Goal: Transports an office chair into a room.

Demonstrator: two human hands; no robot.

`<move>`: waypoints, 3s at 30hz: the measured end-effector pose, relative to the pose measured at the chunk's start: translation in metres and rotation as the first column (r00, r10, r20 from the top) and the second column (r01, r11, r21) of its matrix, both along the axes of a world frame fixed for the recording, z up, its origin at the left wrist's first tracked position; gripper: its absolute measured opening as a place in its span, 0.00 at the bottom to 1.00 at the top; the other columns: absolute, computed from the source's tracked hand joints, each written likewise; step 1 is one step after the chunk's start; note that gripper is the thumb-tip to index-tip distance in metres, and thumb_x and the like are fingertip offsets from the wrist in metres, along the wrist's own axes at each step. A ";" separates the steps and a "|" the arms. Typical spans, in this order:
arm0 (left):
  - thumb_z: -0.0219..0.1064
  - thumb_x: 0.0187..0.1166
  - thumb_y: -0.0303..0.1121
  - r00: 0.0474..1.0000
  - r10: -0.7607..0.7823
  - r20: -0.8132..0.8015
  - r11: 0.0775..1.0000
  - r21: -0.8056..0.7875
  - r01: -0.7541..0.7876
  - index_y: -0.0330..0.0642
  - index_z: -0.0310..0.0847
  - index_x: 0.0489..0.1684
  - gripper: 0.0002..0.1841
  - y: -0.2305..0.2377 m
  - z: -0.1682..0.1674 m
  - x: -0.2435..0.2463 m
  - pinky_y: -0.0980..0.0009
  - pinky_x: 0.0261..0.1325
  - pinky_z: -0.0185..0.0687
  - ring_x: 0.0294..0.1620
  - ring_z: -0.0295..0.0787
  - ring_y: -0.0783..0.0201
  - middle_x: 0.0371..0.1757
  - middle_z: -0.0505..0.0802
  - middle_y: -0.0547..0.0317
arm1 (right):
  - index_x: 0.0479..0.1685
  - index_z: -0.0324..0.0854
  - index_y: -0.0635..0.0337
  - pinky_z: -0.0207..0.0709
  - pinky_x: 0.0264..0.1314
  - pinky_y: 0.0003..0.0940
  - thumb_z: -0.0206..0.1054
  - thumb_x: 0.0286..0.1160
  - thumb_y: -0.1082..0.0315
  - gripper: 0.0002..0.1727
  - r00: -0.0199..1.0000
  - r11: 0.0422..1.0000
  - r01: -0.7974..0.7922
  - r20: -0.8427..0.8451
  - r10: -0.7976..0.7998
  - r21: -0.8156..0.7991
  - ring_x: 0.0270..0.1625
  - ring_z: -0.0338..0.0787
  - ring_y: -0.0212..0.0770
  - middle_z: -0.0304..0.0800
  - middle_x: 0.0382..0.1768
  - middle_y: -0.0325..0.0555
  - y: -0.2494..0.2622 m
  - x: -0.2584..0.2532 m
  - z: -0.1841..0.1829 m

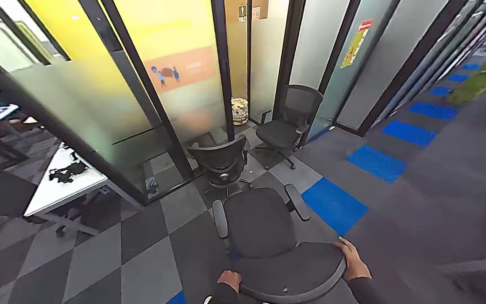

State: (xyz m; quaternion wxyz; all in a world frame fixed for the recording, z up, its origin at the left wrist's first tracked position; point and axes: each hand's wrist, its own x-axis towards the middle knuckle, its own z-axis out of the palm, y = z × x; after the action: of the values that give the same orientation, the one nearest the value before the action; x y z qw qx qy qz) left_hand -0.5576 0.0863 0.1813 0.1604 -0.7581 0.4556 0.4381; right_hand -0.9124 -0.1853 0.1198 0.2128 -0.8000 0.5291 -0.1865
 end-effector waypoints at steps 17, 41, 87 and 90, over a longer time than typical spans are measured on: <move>0.74 0.70 0.36 0.919 0.386 0.082 0.921 -0.089 -0.379 0.54 0.87 0.71 0.25 0.080 0.008 0.053 0.41 0.79 0.74 0.77 0.82 0.41 0.72 0.90 0.45 | 0.57 0.87 0.62 0.86 0.65 0.58 0.88 0.40 0.75 0.33 0.937 0.937 -0.283 -0.149 0.316 0.207 0.74 0.83 0.64 0.69 0.84 0.63 -0.011 0.152 0.022; 0.77 0.60 0.31 0.643 0.734 0.220 0.679 -0.240 -0.693 0.59 0.87 0.70 0.31 0.236 -0.021 0.220 0.51 0.83 0.72 0.79 0.80 0.53 0.74 0.88 0.60 | 0.88 0.66 0.44 0.85 0.59 0.66 0.80 0.59 0.71 0.48 0.678 0.825 -0.437 -0.472 0.564 0.357 0.67 0.85 0.72 0.65 0.85 0.66 0.082 0.530 0.046; 0.86 0.45 0.32 -0.288 0.908 0.305 -0.150 -0.404 -0.902 0.59 0.89 0.66 0.36 0.288 -0.023 0.418 0.37 0.77 0.75 0.93 0.49 0.34 0.87 0.75 0.57 | 0.73 0.82 0.49 0.89 0.52 0.63 0.89 0.38 0.71 0.46 -0.041 0.154 -0.909 -0.449 0.893 0.388 0.62 0.88 0.72 0.53 0.90 0.68 0.242 0.954 0.053; 0.86 0.48 0.35 -0.280 0.910 0.305 -0.160 -0.366 -0.917 0.60 0.89 0.67 0.36 0.318 -0.016 0.448 0.36 0.72 0.79 0.93 0.52 0.36 0.85 0.77 0.57 | 0.75 0.81 0.50 0.89 0.50 0.63 0.86 0.46 0.70 0.43 -0.058 0.124 -0.926 -0.461 0.886 0.356 0.56 0.91 0.69 0.58 0.88 0.67 0.272 0.988 0.052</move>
State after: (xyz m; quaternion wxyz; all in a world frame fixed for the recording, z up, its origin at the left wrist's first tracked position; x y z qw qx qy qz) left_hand -0.1093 0.4046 0.1657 -0.1202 -0.9082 -0.3464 0.2020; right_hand 0.0753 0.0863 0.1720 0.0817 -0.9617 -0.1076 0.2385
